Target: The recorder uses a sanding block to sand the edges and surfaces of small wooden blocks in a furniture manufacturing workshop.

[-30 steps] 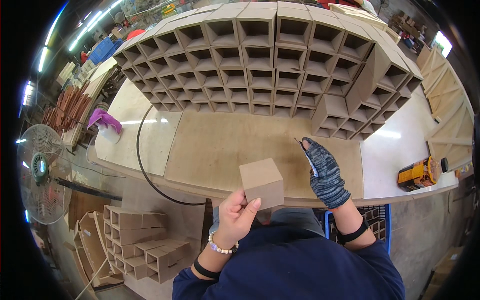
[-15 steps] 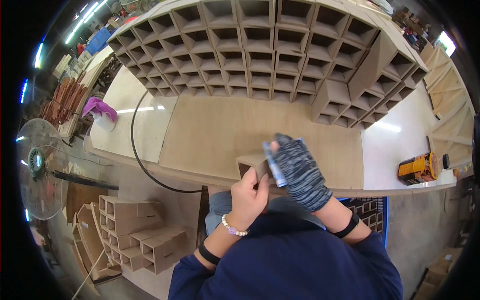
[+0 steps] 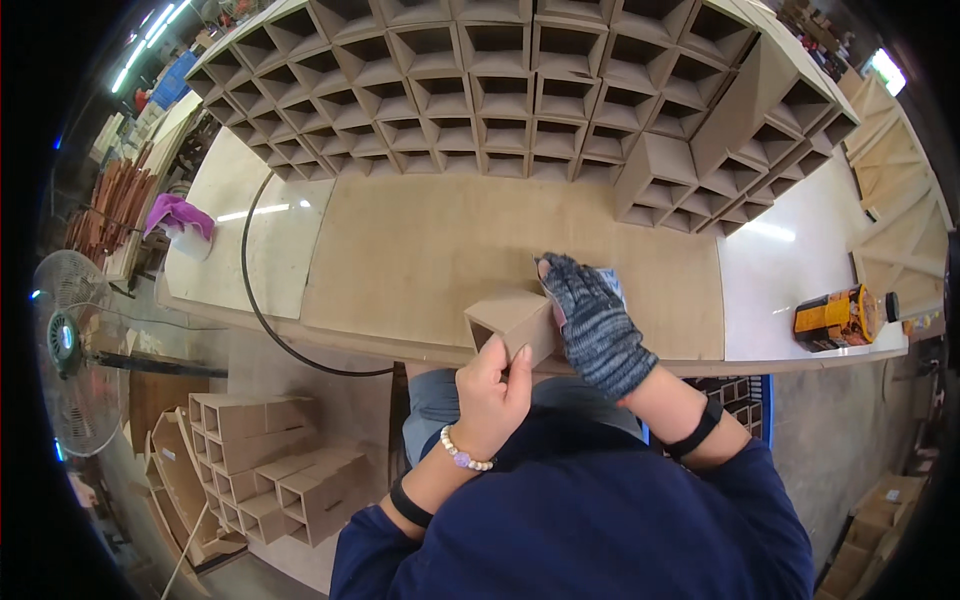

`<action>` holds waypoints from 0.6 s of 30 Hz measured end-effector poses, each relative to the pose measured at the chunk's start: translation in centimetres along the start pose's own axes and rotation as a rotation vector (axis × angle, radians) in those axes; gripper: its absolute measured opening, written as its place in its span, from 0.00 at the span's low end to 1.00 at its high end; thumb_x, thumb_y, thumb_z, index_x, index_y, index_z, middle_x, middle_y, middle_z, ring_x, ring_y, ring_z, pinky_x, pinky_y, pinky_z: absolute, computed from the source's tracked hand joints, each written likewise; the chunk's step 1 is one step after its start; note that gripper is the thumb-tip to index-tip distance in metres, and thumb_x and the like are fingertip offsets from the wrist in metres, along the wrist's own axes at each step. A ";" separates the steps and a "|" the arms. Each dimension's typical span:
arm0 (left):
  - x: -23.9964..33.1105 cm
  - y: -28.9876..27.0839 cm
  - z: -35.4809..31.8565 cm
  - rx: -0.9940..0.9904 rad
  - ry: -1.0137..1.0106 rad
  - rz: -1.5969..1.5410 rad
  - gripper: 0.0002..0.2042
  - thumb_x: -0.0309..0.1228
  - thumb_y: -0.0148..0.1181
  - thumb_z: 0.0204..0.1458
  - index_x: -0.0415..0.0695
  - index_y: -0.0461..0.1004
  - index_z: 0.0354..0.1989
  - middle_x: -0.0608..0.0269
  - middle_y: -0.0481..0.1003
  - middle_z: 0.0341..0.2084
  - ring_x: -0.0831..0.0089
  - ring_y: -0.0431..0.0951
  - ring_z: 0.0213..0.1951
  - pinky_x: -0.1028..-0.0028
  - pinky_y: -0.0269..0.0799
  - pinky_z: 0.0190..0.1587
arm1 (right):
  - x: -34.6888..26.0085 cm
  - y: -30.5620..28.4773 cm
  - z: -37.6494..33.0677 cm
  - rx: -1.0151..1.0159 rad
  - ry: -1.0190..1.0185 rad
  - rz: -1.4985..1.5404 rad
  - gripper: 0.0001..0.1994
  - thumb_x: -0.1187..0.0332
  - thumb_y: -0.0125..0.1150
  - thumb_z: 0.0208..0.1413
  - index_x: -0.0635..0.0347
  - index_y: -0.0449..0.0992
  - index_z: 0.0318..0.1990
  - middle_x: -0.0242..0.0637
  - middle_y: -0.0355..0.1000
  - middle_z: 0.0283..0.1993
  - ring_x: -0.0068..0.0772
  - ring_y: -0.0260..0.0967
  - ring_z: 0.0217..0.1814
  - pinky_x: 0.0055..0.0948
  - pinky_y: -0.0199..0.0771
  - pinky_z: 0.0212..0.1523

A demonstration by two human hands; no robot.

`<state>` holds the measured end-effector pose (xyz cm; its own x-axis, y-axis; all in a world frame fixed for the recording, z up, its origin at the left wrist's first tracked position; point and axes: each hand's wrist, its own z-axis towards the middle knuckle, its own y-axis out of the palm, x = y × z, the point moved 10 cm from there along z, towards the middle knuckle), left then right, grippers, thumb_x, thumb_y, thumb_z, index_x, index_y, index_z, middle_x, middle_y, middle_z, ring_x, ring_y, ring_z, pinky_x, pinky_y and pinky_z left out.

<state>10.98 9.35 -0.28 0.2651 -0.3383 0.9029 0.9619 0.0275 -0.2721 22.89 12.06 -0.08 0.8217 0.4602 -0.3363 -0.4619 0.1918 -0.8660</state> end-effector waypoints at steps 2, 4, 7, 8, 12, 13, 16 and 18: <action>-0.3 -0.4 -0.1 0.006 -0.029 -0.036 0.11 0.23 0.55 0.47 0.39 0.59 0.18 0.55 0.61 0.10 0.64 0.61 0.12 0.73 0.58 0.17 | -1.7 -0.1 -0.2 -0.060 -0.026 0.050 0.26 0.70 0.46 0.50 0.65 0.55 0.59 0.50 0.59 0.56 0.47 0.56 0.59 0.40 0.50 0.61; -0.4 -0.7 -0.1 0.012 -0.058 -0.076 0.11 0.23 0.55 0.47 0.39 0.59 0.18 0.55 0.61 0.10 0.64 0.61 0.12 0.73 0.58 0.17 | -3.5 -1.9 0.0 -0.050 -0.108 -0.022 0.26 0.71 0.47 0.50 0.65 0.55 0.59 0.50 0.59 0.55 0.48 0.57 0.58 0.39 0.51 0.61; -0.5 0.1 -0.3 -0.055 -0.039 0.059 0.10 0.23 0.55 0.46 0.39 0.60 0.18 0.55 0.61 0.10 0.63 0.62 0.12 0.73 0.58 0.17 | -3.3 -3.7 0.9 0.001 -0.067 0.089 0.27 0.69 0.49 0.49 0.66 0.56 0.58 0.49 0.59 0.56 0.48 0.56 0.58 0.40 0.53 0.59; -0.5 0.0 -0.5 -0.007 0.021 0.013 0.10 0.23 0.55 0.46 0.39 0.60 0.18 0.55 0.61 0.10 0.63 0.62 0.12 0.72 0.58 0.16 | -3.7 -3.2 0.9 0.001 -0.068 0.088 0.27 0.69 0.49 0.49 0.66 0.56 0.58 0.49 0.59 0.56 0.48 0.56 0.58 0.40 0.53 0.59; 0.5 0.1 -0.3 0.002 0.075 0.036 0.10 0.22 0.56 0.45 0.39 0.60 0.19 0.55 0.61 0.10 0.61 0.63 0.13 0.70 0.57 0.16 | -0.4 -0.4 0.3 -0.017 -0.122 0.035 0.22 0.69 0.47 0.50 0.62 0.61 0.55 0.47 0.62 0.53 0.46 0.58 0.58 0.39 0.53 0.60; 0.5 0.1 -0.3 0.005 0.079 0.037 0.10 0.22 0.56 0.45 0.39 0.60 0.19 0.55 0.61 0.10 0.61 0.63 0.13 0.70 0.57 0.16 | 3.3 0.6 0.9 -0.113 0.059 -0.010 0.22 0.70 0.46 0.50 0.62 0.62 0.54 0.47 0.63 0.53 0.44 0.58 0.58 0.38 0.53 0.60; 0.8 0.3 -0.5 -0.003 0.114 0.084 0.10 0.22 0.56 0.46 0.39 0.60 0.19 0.55 0.61 0.10 0.61 0.63 0.13 0.70 0.57 0.16 | 4.4 -0.5 0.1 -0.095 0.186 -0.091 0.21 0.71 0.44 0.50 0.62 0.62 0.54 0.45 0.61 0.56 0.43 0.56 0.60 0.37 0.50 0.62; 0.4 0.1 -0.5 -0.027 0.041 0.062 0.09 0.21 0.55 0.46 0.38 0.61 0.19 0.55 0.62 0.11 0.62 0.64 0.13 0.71 0.59 0.17 | -1.2 -3.3 0.9 0.067 -0.027 0.158 0.23 0.69 0.46 0.49 0.62 0.62 0.55 0.44 0.61 0.56 0.43 0.56 0.60 0.36 0.50 0.62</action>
<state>11.14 8.71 -0.11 0.3202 -0.3750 0.8700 0.9416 0.0246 -0.3360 23.15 11.71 3.49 0.7284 0.5117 -0.4556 -0.6065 0.1722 -0.7762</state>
